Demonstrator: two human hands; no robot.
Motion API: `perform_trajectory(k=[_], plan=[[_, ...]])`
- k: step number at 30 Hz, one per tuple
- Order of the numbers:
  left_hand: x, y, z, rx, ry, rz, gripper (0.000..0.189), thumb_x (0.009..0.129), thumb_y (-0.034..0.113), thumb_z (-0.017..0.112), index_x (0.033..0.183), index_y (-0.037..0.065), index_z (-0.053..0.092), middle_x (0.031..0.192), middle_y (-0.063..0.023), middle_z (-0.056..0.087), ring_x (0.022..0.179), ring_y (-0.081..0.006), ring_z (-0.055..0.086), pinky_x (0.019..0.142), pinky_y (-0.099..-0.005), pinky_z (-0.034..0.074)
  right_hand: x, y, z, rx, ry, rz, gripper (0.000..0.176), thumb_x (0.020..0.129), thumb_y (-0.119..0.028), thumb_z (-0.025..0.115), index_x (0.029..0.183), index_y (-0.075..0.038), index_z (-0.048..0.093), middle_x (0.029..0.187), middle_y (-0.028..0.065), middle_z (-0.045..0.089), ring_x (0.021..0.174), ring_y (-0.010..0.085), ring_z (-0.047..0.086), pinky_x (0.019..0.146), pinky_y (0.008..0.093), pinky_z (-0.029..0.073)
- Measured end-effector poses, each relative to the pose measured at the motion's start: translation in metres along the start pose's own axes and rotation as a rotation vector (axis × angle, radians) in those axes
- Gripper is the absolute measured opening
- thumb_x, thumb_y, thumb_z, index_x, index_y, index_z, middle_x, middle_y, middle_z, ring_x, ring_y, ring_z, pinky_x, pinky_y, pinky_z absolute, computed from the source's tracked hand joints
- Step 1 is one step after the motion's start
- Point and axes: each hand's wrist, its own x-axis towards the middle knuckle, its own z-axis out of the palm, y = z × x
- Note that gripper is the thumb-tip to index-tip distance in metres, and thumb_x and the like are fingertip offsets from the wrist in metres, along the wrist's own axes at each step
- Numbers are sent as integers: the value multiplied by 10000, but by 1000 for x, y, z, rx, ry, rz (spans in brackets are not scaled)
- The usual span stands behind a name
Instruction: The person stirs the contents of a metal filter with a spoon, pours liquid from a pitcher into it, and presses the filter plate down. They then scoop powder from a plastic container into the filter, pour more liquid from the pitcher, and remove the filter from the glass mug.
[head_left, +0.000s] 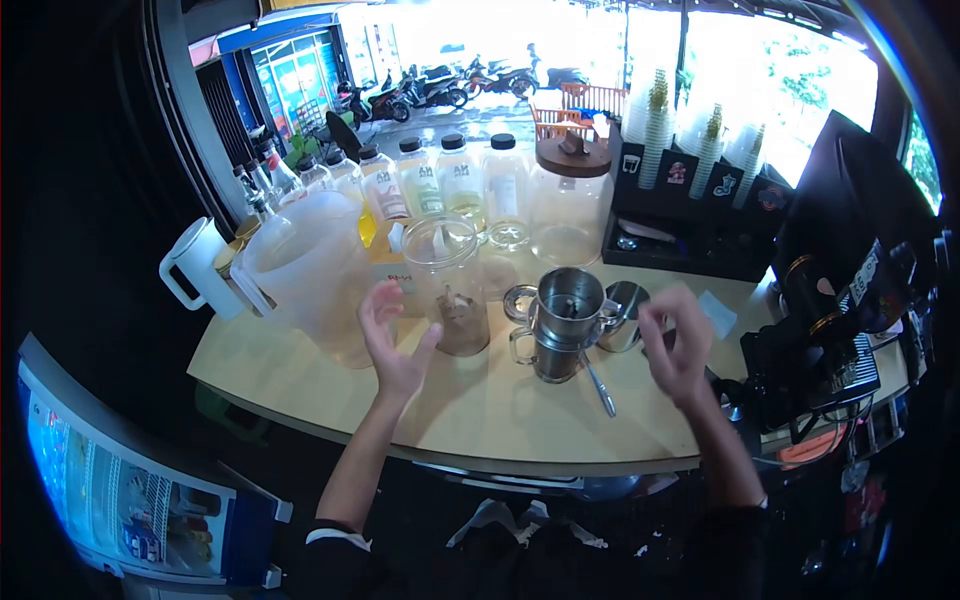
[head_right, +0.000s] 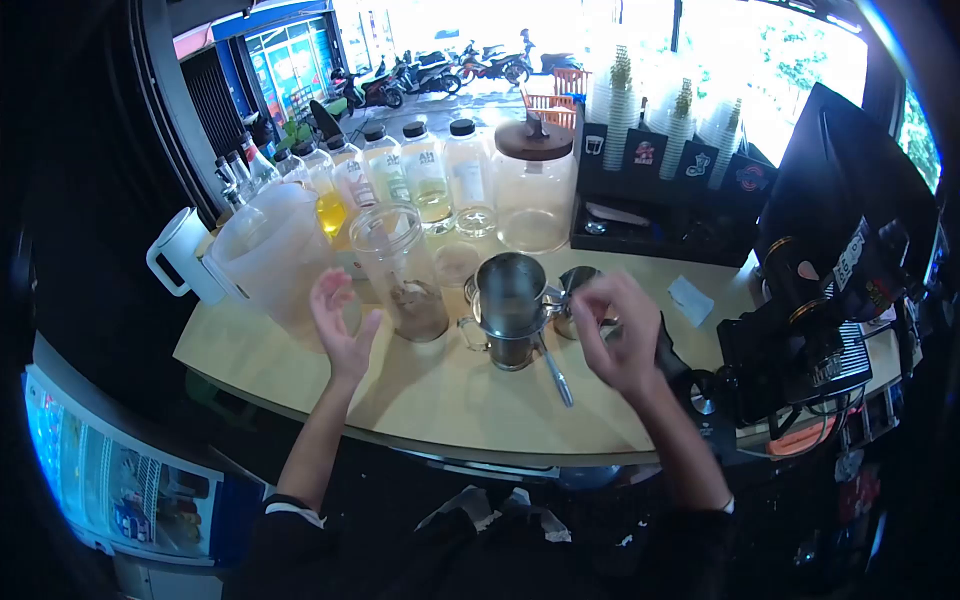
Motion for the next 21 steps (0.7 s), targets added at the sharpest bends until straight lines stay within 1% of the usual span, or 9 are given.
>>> perform_trajectory(k=[3,6,9,10,12,13,15,19,21], plan=[[10,-33,1,178,-213,-74,1008,595,267,865,1357,4,259,1304,-158,420,1202,-272,448,992,-392,368,76,-33,35,98,-162,-69,97,786,-3,621,876,12,588,737,103,551,650,195,560,597,281,445],[8,-56,12,18,-435,-223,1181,497,356,917,1385,18,216,1354,-159,393,1232,-281,434,1025,-397,357,130,-44,92,166,-393,-71,102,819,-62,599,876,16,630,775,132,624,691,211,612,657,324,485],[7,-59,13,37,-470,-330,1263,475,340,921,1417,26,141,1364,-197,367,1273,-301,400,1053,-434,351,157,-24,148,23,-728,-3,190,819,-163,619,875,10,673,776,147,672,705,200,647,677,339,496],[6,-62,12,31,-476,-334,1263,475,340,921,1417,26,141,1364,-197,367,1273,-301,400,1053,-434,351,166,-22,160,19,-730,5,190,819,-163,619,875,10,673,776,147,672,705,200,647,677,339,496],[3,-67,9,-29,-414,-310,1252,480,324,922,1419,28,148,1376,-204,360,1274,-314,401,1054,-436,356,180,-16,184,-129,-1292,222,237,785,-206,643,875,10,680,785,139,679,696,209,640,670,352,492],[3,-69,8,-28,-421,-320,1252,480,324,922,1419,28,148,1376,-204,360,1274,-314,401,1054,-436,356,185,-13,195,-120,-1296,231,237,785,-206,643,875,10,680,785,139,679,696,209,640,670,352,492],[4,-69,6,-86,-358,-266,1237,493,315,920,1422,37,152,1388,-198,355,1280,-323,395,1053,-437,358,188,-7,215,-289,-1588,310,251,761,-213,658,890,1,688,813,129,690,692,220,632,672,347,497],[1,-59,9,56,-458,-326,1207,519,301,906,1425,45,150,1373,-221,377,1259,-343,425,1029,-439,389,168,45,255,-79,-1777,476,337,767,-231,657,997,14,664,902,175,675,771,241,627,697,368,493],[2,-53,9,79,-481,-355,1191,527,291,899,1422,44,154,1362,-228,388,1252,-348,434,1022,-436,396,167,43,253,-189,-1774,384,338,764,-223,656,1000,19,660,910,180,672,779,244,627,700,371,492]])
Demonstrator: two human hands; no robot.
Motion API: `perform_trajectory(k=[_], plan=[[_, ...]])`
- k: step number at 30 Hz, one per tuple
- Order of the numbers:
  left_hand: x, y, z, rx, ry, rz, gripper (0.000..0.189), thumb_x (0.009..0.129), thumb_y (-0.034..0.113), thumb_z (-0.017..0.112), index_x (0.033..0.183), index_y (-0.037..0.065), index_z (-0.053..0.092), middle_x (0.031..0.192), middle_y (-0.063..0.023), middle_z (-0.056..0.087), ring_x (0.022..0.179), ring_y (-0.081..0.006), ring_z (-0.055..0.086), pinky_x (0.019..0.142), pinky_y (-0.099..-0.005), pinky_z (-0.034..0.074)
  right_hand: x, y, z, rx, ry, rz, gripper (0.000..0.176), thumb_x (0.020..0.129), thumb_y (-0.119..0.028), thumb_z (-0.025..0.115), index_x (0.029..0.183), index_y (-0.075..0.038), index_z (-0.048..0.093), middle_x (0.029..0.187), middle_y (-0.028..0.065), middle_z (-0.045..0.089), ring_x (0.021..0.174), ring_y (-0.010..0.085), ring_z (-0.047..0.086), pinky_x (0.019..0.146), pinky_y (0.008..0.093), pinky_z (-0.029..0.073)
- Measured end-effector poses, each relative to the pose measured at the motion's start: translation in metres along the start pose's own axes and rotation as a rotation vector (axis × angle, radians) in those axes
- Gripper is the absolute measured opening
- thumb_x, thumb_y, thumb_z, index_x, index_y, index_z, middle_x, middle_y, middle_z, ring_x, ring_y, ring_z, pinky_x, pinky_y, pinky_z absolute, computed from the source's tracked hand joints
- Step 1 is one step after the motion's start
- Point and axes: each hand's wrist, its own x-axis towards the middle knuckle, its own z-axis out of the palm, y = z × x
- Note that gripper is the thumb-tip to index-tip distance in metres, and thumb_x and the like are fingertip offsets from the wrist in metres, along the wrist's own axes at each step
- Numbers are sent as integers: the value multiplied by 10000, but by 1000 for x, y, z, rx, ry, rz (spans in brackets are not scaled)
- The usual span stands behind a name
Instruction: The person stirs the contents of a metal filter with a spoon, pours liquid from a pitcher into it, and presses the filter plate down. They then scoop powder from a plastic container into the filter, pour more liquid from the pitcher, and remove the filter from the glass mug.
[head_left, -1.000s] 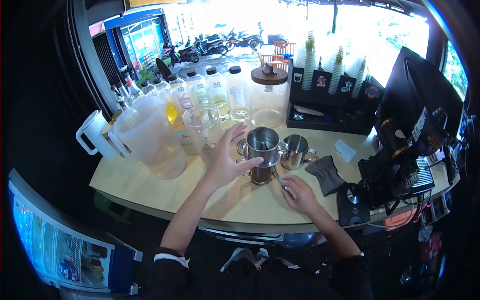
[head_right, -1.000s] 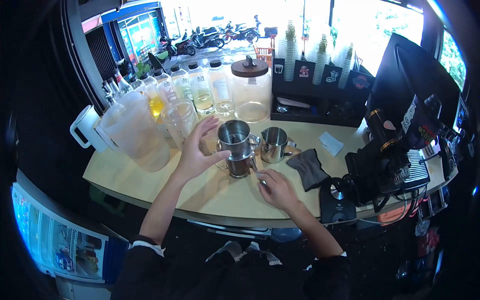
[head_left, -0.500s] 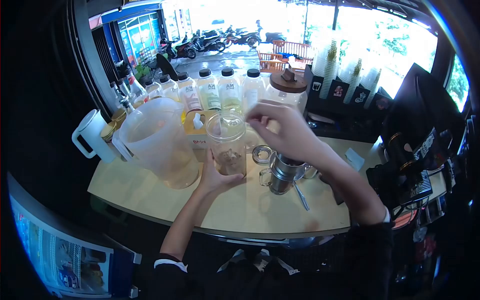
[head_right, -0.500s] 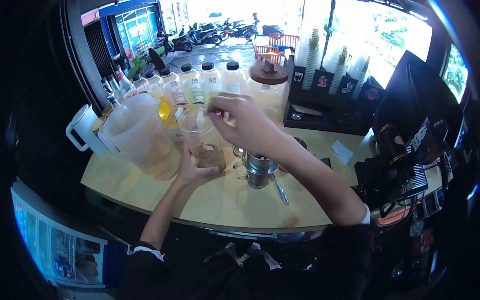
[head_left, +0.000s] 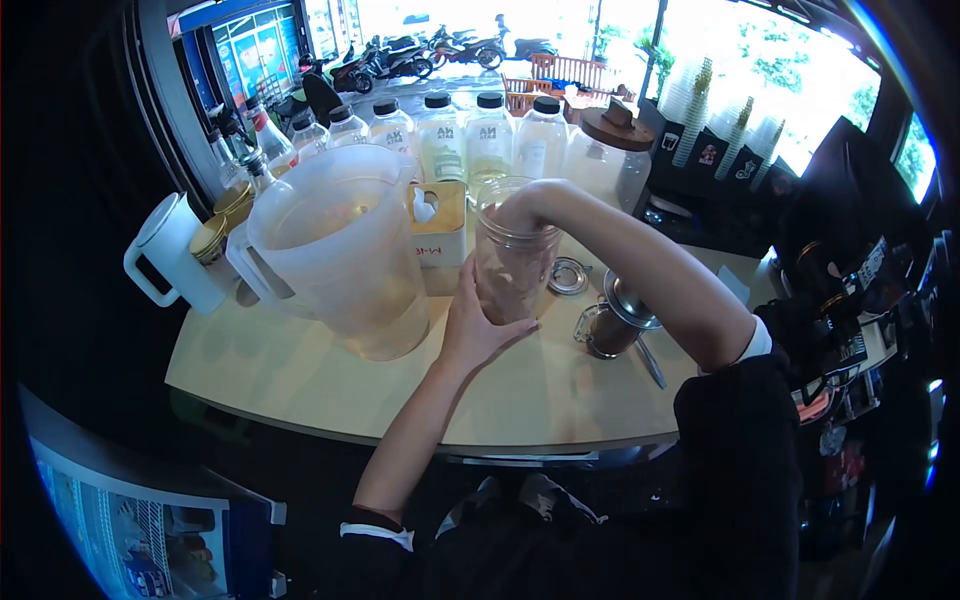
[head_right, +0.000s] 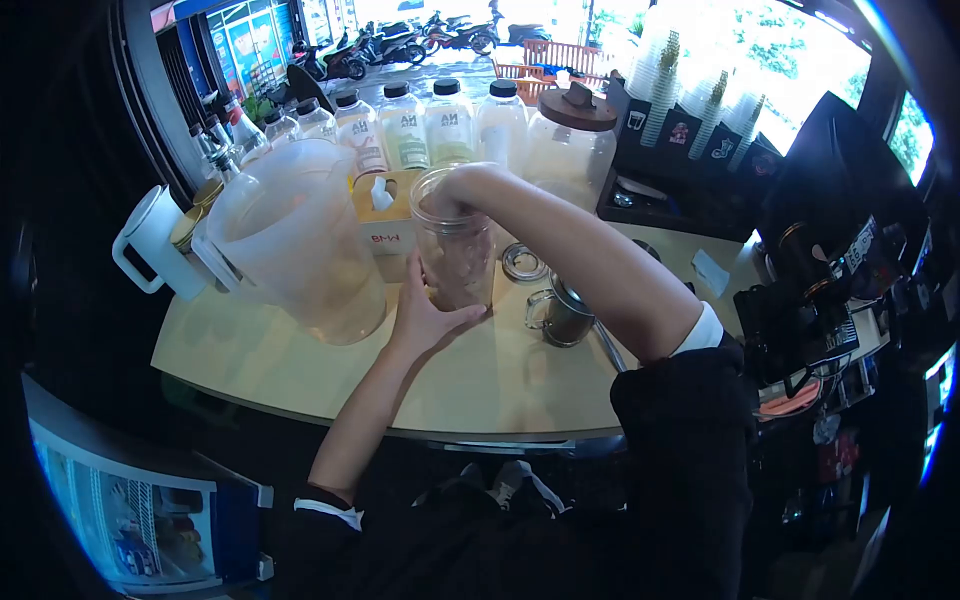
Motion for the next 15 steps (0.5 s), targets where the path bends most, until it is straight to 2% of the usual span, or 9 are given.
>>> perform_trajectory(k=[4,5,7,11,13,15], plan=[[2,4,-2,17,-30,-12,1136,548,262,880,1412,49,173,1339,-229,414,1236,-352,453,1010,-431,408,-23,-22,-1,-471,143,61,343,755,-191,653,1010,37,644,939,201,662,813,258,626,711,383,489],[3,2,0,18,-27,-15,1136,548,262,880,1412,49,173,1339,-229,414,1236,-352,453,1010,-431,408,-30,-30,-2,-473,142,58,343,755,-191,653,1010,37,644,939,201,662,813,258,626,711,383,489],[2,-6,4,87,62,106,1129,517,302,885,1376,-10,222,1132,-177,510,961,-279,548,851,-389,465,-53,-54,-2,-427,161,169,311,745,-144,646,994,42,642,947,203,660,832,281,631,735,376,497],[1,-4,7,40,61,151,1129,524,287,886,1381,-8,215,1194,-198,500,1052,-308,549,900,-400,462,-60,-49,8,-346,141,218,306,756,-155,646,1000,30,639,947,202,658,852,297,633,757,371,500],[-1,6,3,-20,-4,103,1080,566,226,869,1395,54,200,1312,-220,432,1214,-349,473,990,-431,427,-57,-39,17,-220,247,156,309,778,-179,623,1003,32,632,927,201,656,843,297,635,753,370,498],[-1,3,5,-15,-1,119,1073,566,220,868,1392,55,204,1308,-218,435,1209,-350,478,986,-430,431,-67,-41,23,-206,273,145,315,780,-184,622,1011,30,629,945,204,654,852,299,634,756,374,498]])
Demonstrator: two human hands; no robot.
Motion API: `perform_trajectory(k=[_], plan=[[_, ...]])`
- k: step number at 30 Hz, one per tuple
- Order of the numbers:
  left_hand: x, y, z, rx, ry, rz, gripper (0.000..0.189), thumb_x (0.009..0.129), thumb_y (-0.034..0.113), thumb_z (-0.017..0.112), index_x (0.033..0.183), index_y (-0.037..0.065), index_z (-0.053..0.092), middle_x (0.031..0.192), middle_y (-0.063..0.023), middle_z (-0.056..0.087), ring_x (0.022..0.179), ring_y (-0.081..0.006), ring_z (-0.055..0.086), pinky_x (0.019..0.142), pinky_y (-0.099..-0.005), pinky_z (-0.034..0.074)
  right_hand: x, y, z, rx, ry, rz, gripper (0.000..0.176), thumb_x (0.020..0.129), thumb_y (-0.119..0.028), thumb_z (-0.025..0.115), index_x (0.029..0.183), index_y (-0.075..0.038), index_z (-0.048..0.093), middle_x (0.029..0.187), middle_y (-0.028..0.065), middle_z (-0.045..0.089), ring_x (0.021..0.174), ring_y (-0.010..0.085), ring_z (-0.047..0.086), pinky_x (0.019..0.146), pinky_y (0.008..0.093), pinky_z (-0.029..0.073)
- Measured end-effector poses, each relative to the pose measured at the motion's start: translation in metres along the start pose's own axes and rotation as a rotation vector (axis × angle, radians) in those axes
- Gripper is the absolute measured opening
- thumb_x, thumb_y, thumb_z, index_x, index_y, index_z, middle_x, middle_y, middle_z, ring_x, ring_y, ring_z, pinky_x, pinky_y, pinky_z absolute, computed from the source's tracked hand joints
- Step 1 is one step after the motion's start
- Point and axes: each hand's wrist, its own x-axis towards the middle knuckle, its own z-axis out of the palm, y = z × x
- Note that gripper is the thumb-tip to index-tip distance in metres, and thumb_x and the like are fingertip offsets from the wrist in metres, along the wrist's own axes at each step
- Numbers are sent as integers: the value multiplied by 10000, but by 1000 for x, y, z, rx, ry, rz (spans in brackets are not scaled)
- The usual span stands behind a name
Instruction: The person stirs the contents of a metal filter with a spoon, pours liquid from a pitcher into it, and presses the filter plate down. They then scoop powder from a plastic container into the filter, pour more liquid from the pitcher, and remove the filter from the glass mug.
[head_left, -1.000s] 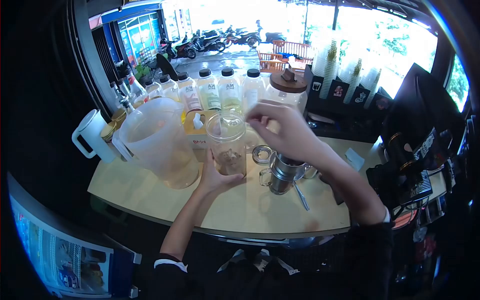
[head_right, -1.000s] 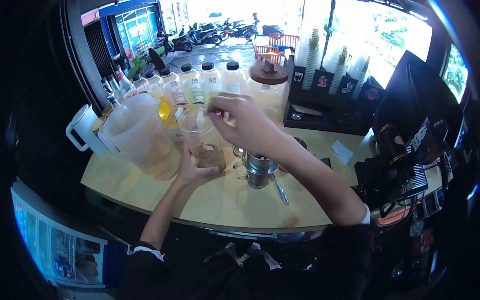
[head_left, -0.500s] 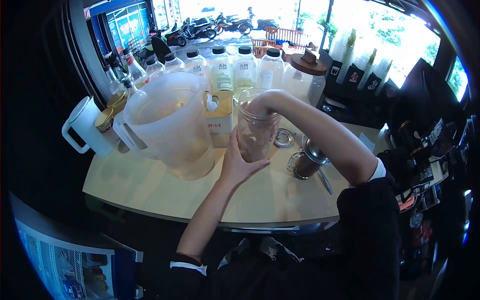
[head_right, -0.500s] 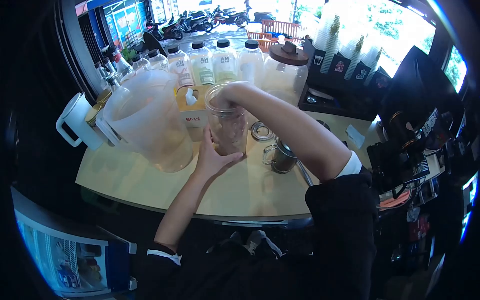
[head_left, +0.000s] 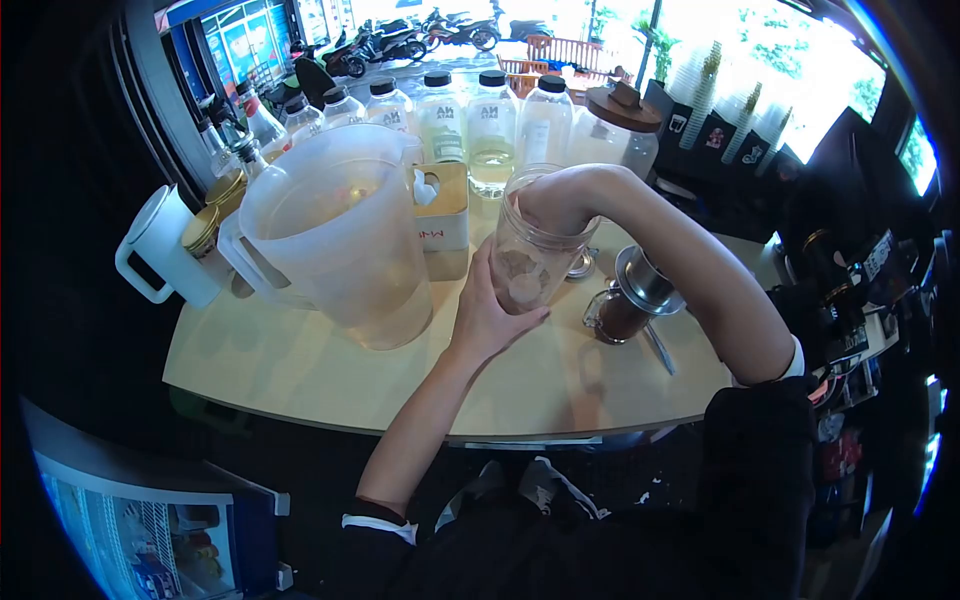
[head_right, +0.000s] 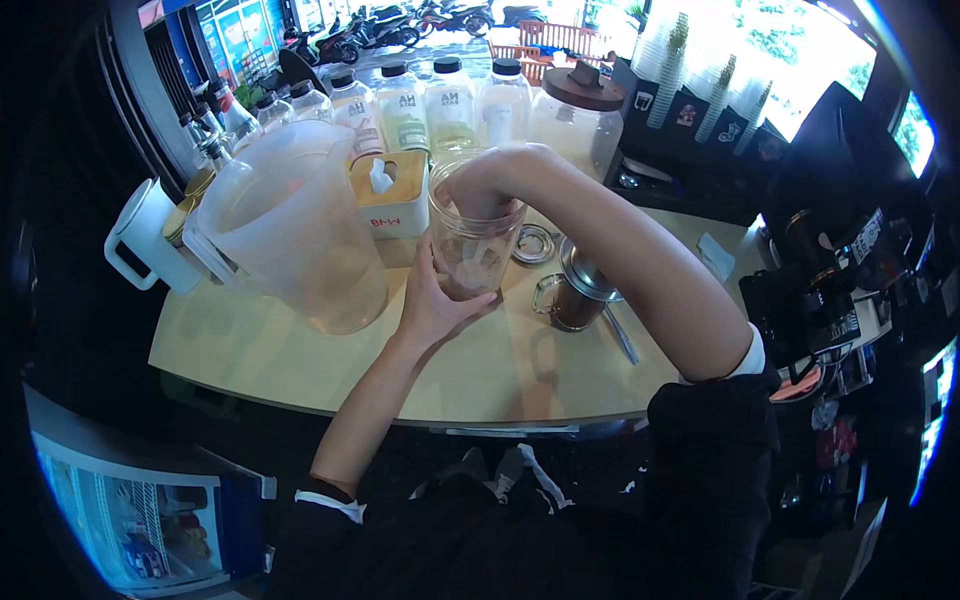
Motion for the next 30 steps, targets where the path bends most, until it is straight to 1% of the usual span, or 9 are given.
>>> perform_trajectory(k=[2,4,5,7,10,13,16,22,30], plan=[[0,-1,1,3,6,21,1067,565,215,867,1389,56,209,1305,-216,438,1203,-351,483,983,-430,435,-11,-7,-5,12,28,-2,320,783,-188,622,1019,28,625,963,208,651,861,301,632,759,378,498],[0,0,1,6,11,54,1054,567,208,864,1385,61,216,1300,-213,442,1197,-354,488,978,-429,439,-11,-14,-10,-42,-125,43,736,705,-143,669,1393,-107,409,1206,191,590,1071,283,592,843,372,498],[-1,2,1,5,6,55,1054,567,208,864,1385,61,216,1300,-213,442,1197,-354,488,978,-429,439,-13,-13,-9,-37,-125,46,736,705,-143,669,1393,-107,409,1206,191,590,1071,283,592,843,372,498],[-1,8,-2,17,2,27,1048,570,210,859,1384,61,217,1298,-213,443,1199,-356,486,979,-430,437,-16,-13,-7,-47,-47,30,332,760,-175,635,1023,27,620,1001,204,642,890,297,630,766,384,499],[-4,5,-1,25,1,3,1045,570,216,857,1383,61,218,1299,-212,441,1199,-357,485,976,-430,438,-18,-8,1,110,94,-47,273,751,-168,631,949,19,648,893,180,644,788,271,616,701,379,489],[-5,1,0,36,25,48,1047,569,224,857,1383,61,218,1299,-211,440,1196,-357,485,972,-433,439,-22,-16,-7,20,-20,-3,189,749,-153,620,851,-1,667,782,154,617,699,241,567,641,383,456],[-5,-2,0,11,18,55,1048,570,225,858,1382,62,215,1298,-209,438,1194,-358,485,971,-437,437,-29,-21,-9,34,28,-3,114,730,-101,584,739,-4,643,683,129,565,632,220,519,584,374,423],[-6,-1,0,5,18,44,1054,569,231,862,1380,67,211,1295,-207,436,1189,-360,487,969,-442,439,-27,-19,-10,2,23,7,75,668,-25,510,617,8,554,602,105,516,551,195,489,499,352,392],[-7,1,-1,22,19,31,1045,570,220,859,1381,82,215,1296,-196,438,1190,-357,486,969,-437,441,-34,-18,-14,11,20,8,109,666,-26,522,680,-3,627,649,89,585,591,165,556,514,326,432]])
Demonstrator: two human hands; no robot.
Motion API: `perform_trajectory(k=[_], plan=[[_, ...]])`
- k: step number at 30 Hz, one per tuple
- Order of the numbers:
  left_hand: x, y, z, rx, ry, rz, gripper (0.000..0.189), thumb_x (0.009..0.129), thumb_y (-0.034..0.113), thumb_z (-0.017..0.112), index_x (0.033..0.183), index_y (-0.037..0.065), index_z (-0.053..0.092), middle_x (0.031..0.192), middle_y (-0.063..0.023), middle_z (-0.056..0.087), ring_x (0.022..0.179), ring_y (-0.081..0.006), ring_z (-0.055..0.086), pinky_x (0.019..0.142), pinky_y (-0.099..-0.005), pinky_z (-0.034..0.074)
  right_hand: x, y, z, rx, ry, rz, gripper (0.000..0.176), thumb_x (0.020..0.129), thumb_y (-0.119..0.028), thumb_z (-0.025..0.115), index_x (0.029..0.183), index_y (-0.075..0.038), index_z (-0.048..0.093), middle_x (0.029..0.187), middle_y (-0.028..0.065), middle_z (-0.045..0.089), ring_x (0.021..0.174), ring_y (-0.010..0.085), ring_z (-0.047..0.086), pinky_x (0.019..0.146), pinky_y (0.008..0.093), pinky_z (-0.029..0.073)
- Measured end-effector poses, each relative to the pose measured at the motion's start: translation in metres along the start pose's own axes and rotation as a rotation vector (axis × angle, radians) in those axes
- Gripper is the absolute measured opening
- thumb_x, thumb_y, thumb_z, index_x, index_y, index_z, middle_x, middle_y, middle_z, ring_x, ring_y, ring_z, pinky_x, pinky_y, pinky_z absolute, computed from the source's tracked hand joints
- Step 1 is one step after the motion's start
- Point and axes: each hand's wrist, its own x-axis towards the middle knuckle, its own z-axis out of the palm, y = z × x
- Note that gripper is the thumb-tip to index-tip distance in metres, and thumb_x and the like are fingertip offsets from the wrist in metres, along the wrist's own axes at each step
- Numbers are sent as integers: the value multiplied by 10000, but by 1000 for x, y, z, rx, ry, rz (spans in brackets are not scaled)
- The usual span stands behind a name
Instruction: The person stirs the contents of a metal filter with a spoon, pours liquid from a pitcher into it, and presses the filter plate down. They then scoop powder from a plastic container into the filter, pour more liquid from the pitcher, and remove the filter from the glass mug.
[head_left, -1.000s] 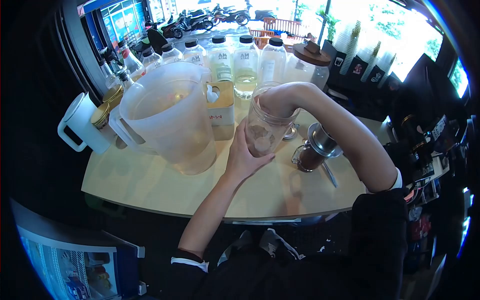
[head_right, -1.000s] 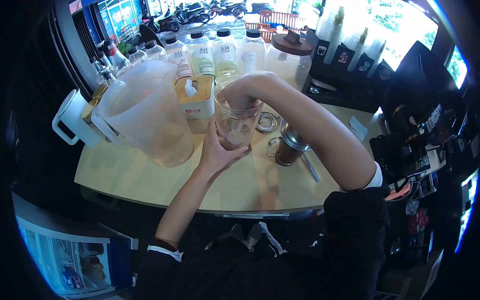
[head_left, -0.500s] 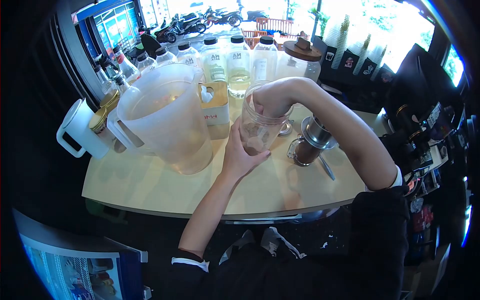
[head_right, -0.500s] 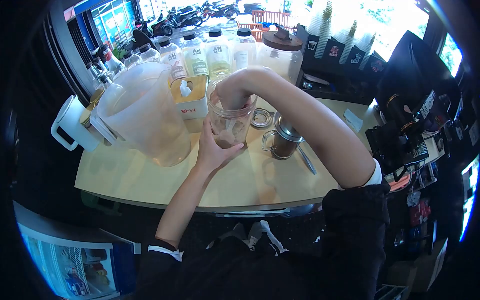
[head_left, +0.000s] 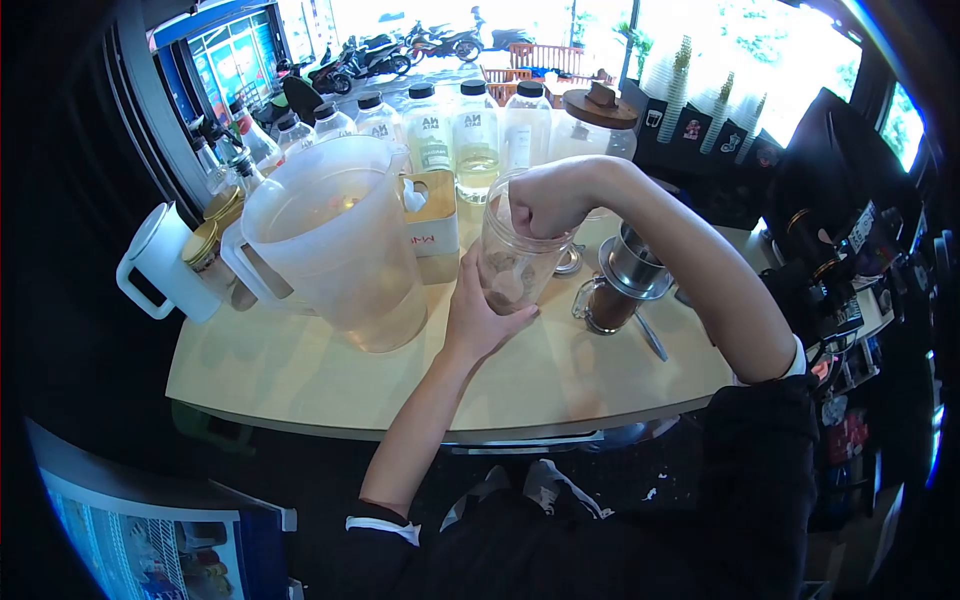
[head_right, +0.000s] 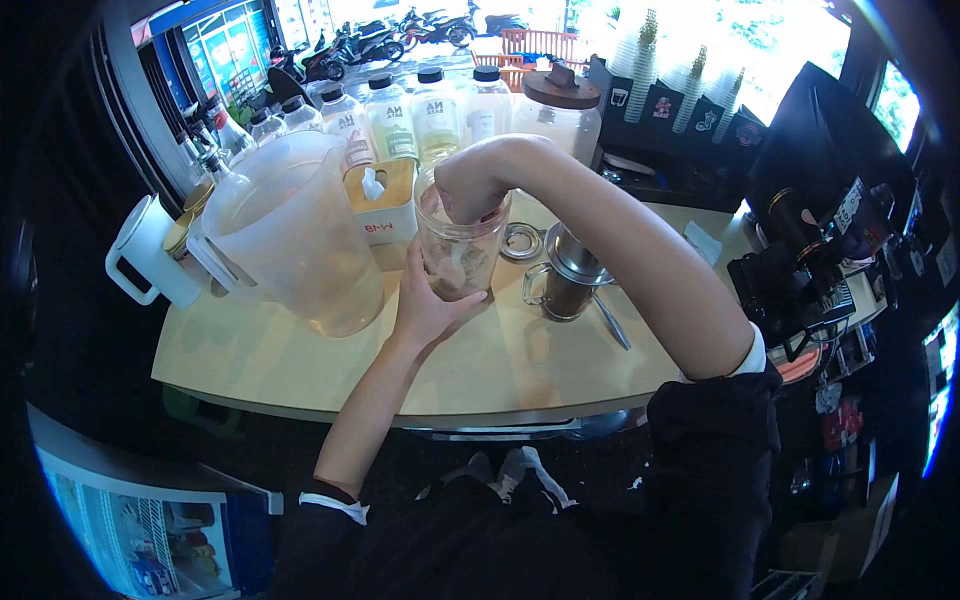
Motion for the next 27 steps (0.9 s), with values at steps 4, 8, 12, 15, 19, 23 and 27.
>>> perform_trajectory(k=[4,8,12,15,19,23,27], plan=[[0,0,0,-16,-9,7,1044,573,213,858,1384,85,212,1304,-192,436,1197,-351,484,966,-435,446,-7,9,-4,115,28,-13,192,706,-58,567,833,-9,703,744,80,667,667,151,628,576,291,480],[0,1,0,-16,-13,-16,1049,571,213,859,1385,88,209,1307,-193,434,1204,-346,480,969,-437,448,-18,14,-8,145,67,-25,212,739,-95,609,903,3,699,755,74,675,693,140,639,621,287,493],[0,-2,1,-10,-16,-25,1069,563,221,867,1388,90,200,1310,-197,432,1210,-349,476,973,-437,449,-34,14,-12,176,90,-36,218,761,-110,618,930,5,693,766,71,675,708,128,637,661,276,496],[0,-3,1,0,-15,-25,1078,560,227,870,1389,88,195,1312,-200,430,1212,-352,475,973,-437,449,-39,19,-8,233,119,-80,214,771,-108,614,929,13,691,767,68,672,708,121,631,654,269,490],[-1,-1,1,8,-13,-30,1083,557,231,873,1388,84,193,1318,-199,423,1211,-350,475,972,-438,449,-43,27,-2,344,149,-135,211,787,-110,618,932,27,686,756,47,657,688,105,607,636,256,476],[-1,3,0,18,-3,-49,1081,552,233,875,1387,81,204,1310,-189,427,1197,-351,483,963,-438,452,-52,37,4,463,180,-94,202,814,-91,597,956,27,680,724,16,620,639,76,553,596,225,451],[-2,5,-2,50,40,19,1062,537,227,876,1380,84,245,1287,-171,439,1180,-346,488,956,-436,449,-65,48,15,779,228,-60,186,856,-40,555,986,32,668,688,-17,567,577,30,461,517,175,369]])
